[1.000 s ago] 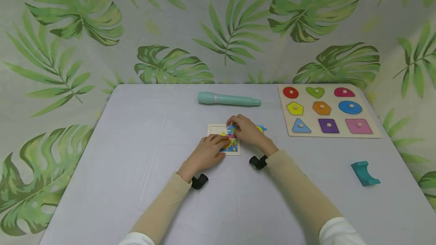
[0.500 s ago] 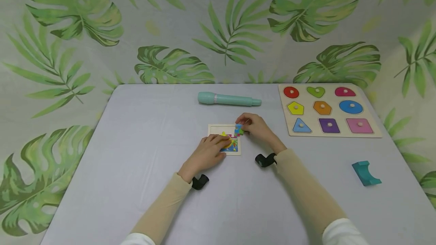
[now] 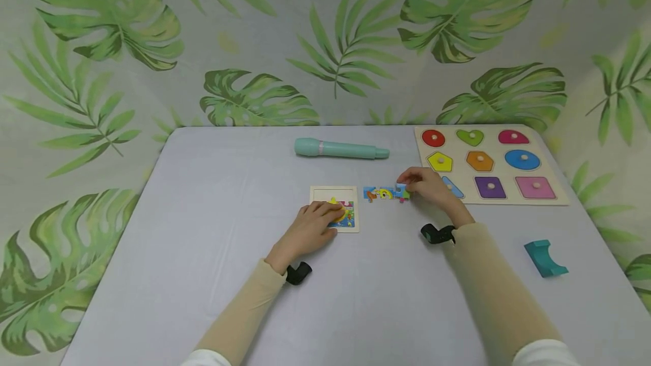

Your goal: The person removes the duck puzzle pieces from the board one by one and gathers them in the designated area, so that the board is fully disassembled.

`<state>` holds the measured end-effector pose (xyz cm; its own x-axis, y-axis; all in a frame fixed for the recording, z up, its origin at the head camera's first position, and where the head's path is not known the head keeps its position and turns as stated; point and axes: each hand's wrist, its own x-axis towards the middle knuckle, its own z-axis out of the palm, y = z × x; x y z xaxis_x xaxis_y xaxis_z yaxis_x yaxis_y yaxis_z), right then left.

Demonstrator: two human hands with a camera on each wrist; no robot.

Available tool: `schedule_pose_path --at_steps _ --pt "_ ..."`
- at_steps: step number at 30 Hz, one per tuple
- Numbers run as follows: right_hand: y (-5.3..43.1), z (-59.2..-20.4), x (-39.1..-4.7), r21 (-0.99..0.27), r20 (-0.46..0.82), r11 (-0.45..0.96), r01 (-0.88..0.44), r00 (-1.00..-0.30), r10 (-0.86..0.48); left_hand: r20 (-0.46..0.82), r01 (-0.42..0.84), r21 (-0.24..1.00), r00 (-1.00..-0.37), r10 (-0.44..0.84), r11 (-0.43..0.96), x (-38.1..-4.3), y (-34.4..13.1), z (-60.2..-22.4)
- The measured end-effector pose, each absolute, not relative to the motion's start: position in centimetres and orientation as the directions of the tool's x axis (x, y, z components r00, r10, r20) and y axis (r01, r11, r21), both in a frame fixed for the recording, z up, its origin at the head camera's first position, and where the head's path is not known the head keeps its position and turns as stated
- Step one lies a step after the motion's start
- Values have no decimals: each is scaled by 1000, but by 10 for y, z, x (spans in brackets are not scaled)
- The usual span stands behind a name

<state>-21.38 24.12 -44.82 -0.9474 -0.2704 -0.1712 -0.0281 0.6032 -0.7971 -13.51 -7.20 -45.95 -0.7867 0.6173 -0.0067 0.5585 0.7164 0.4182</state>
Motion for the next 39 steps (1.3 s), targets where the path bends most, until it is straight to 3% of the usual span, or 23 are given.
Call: schedule_pose_path --at_steps 12,25,31,39 --pt "238 -450 -214 -668 -184 741 -74 -948 -261 5 562 427 -785 620 708 -135 -72 -460" --pt "232 -454 -212 -497 -113 848 -181 -956 -270 -7 580 437 -763 647 688 -134 -79 -461" --pt "218 -450 -207 -598 -64 780 -185 -959 -277 9 583 473 -753 658 660 -136 -86 -461" --pt "174 -453 -198 -730 -24 630 -266 -910 -414 -11 573 464 -759 651 676 -135 -92 -461"
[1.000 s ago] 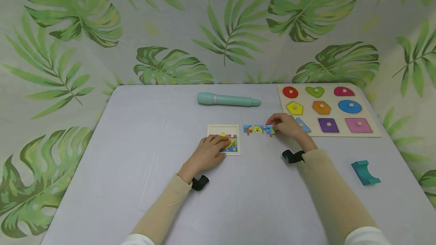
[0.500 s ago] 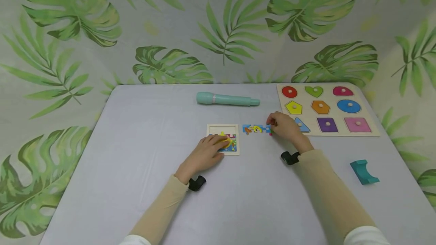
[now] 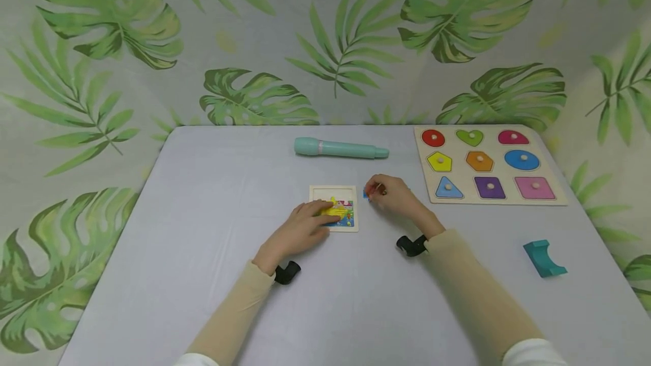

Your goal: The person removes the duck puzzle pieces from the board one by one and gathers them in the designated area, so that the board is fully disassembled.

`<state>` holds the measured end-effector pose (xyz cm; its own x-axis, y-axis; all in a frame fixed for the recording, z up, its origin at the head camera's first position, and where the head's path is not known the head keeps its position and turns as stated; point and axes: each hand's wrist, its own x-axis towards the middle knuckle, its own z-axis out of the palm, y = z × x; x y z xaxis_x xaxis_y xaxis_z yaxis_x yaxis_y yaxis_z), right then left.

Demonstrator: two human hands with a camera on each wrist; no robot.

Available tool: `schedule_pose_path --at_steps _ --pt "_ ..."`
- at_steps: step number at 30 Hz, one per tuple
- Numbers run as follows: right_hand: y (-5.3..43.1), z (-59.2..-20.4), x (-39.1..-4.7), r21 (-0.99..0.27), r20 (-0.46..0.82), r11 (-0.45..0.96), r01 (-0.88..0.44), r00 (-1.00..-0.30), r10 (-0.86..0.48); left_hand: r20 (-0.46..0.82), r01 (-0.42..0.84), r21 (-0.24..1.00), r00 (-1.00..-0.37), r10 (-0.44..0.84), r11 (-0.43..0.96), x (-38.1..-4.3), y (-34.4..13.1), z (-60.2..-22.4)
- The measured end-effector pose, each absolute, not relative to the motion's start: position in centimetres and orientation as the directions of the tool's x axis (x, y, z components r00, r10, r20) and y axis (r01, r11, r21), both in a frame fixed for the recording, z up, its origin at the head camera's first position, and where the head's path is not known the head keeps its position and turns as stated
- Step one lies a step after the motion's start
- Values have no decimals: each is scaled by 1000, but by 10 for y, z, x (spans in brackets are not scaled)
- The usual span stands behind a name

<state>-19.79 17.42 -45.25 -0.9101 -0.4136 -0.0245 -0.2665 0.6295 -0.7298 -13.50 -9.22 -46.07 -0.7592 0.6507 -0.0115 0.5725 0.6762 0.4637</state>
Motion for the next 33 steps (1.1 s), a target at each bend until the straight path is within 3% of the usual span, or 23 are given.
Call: schedule_pose_path --at_steps 6,12,33 --pt "147 -459 -191 -762 -23 580 -290 -882 -471 -16 576 461 -755 656 675 -132 -91 -462" --pt "132 -462 -186 -712 -29 626 -318 -878 -479 7 592 454 -750 662 666 -129 -89 -460" --pt "131 -464 -187 -736 18 573 -362 -856 -517 25 611 449 -738 674 652 -131 -87 -459"
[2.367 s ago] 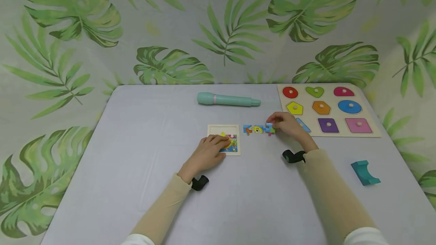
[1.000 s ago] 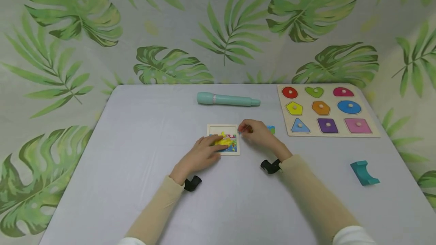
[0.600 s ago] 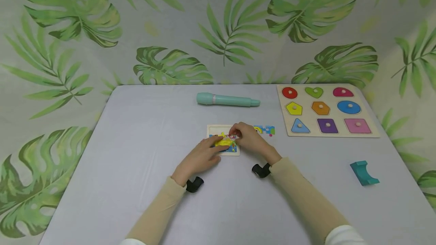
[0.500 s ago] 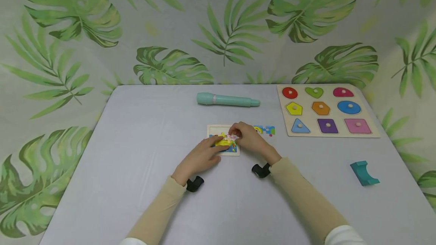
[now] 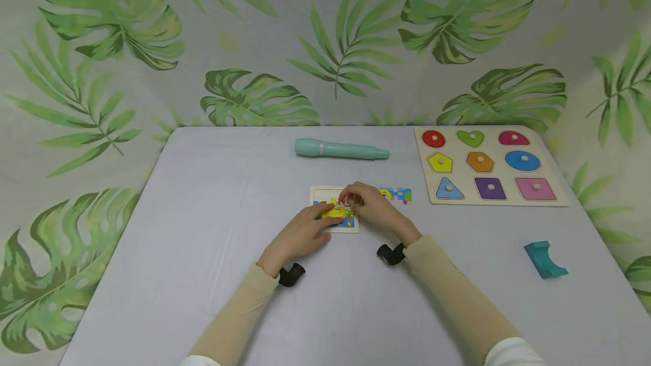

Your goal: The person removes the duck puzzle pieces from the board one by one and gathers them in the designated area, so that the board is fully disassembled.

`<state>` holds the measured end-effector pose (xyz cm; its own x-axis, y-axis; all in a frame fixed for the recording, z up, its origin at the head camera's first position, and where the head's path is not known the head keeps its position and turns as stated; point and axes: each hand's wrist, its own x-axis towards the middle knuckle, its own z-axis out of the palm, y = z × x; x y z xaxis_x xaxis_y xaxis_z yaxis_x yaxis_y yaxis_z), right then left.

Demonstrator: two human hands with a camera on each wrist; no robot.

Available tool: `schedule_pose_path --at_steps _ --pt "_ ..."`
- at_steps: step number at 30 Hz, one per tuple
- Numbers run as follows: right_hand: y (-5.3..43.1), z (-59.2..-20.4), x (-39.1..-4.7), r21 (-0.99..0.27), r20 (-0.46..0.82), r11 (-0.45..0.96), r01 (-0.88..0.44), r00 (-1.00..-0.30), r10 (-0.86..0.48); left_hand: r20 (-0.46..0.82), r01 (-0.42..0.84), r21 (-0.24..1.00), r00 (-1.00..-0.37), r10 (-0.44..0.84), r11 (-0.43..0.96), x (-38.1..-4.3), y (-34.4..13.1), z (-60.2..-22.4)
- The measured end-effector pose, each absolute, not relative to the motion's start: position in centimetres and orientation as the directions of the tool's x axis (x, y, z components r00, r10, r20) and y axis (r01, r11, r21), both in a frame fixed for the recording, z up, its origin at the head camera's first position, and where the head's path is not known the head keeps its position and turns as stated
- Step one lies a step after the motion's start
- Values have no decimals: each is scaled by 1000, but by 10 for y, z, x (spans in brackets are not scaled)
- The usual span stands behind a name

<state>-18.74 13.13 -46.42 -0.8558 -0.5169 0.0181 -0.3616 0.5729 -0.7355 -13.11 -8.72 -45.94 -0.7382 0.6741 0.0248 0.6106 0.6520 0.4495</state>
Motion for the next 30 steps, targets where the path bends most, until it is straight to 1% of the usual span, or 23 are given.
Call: schedule_pose_path --at_steps 7,10,18,23,30 --pt "138 -461 -190 -825 -11 499 -263 -877 -481 33 613 448 -738 674 650 -131 -87 -460" --pt "147 -458 -190 -844 -27 485 -229 -885 -464 31 613 446 -738 674 652 -131 -87 -460" --pt "190 -449 -190 -820 -70 539 -190 -903 -425 33 611 442 -742 669 656 -131 -87 -462" --pt "219 -450 -188 -788 -109 591 -175 -904 -414 29 610 436 -744 667 662 -131 -87 -462" --pt "241 -452 -185 -749 -127 636 -185 -902 -413 42 612 447 -743 668 652 -131 -87 -462"
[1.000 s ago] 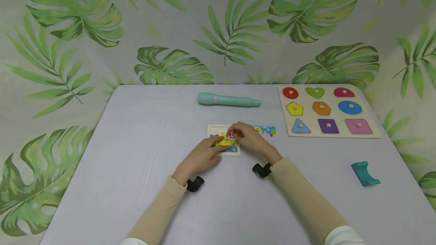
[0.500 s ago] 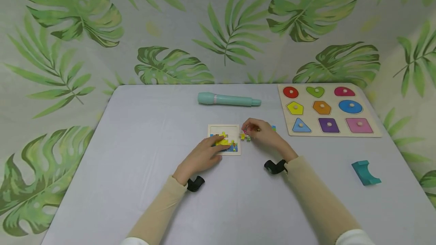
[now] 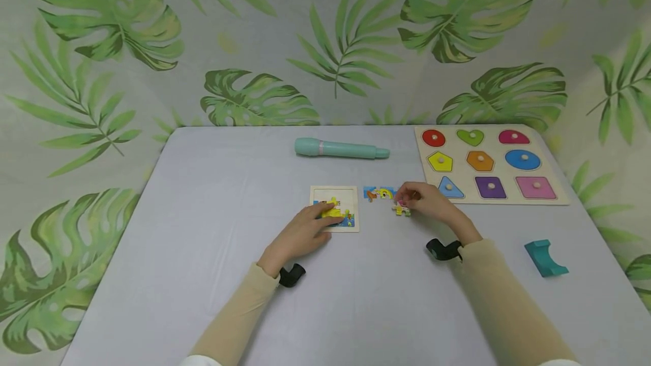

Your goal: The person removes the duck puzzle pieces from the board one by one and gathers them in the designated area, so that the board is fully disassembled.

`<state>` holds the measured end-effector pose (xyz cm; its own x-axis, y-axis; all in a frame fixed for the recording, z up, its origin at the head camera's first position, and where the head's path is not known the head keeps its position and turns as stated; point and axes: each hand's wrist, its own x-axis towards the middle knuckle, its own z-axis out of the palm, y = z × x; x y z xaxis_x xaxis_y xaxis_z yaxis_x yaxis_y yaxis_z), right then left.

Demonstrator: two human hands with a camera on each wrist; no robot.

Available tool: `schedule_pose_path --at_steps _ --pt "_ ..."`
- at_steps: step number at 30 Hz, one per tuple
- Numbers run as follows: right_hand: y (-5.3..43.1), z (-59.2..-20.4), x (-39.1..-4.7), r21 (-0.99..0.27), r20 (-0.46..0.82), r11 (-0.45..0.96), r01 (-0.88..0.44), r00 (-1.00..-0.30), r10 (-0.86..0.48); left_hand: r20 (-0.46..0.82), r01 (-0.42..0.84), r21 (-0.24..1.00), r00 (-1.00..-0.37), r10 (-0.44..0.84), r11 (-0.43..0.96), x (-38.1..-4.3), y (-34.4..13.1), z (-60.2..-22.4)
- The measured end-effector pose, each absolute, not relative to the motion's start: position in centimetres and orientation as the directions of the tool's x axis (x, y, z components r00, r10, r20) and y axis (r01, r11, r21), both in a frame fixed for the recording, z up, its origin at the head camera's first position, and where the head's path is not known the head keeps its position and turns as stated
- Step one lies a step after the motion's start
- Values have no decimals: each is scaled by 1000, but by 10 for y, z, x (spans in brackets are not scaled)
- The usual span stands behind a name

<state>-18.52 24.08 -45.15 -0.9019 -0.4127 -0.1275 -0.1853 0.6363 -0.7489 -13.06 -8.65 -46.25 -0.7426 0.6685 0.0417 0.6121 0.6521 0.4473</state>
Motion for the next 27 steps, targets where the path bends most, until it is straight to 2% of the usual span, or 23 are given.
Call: schedule_pose_path --at_steps 16,21,27 --pt "245 -448 -180 -609 -107 741 -284 -896 -431 38 600 461 -749 661 654 -129 -85 -462" --pt "243 -445 -178 -612 -84 738 -284 -905 -417 27 598 464 -747 665 653 -129 -88 -461" --pt "222 -443 -180 -686 -50 671 -280 -902 -428 17 598 471 -742 670 649 -130 -92 -462"
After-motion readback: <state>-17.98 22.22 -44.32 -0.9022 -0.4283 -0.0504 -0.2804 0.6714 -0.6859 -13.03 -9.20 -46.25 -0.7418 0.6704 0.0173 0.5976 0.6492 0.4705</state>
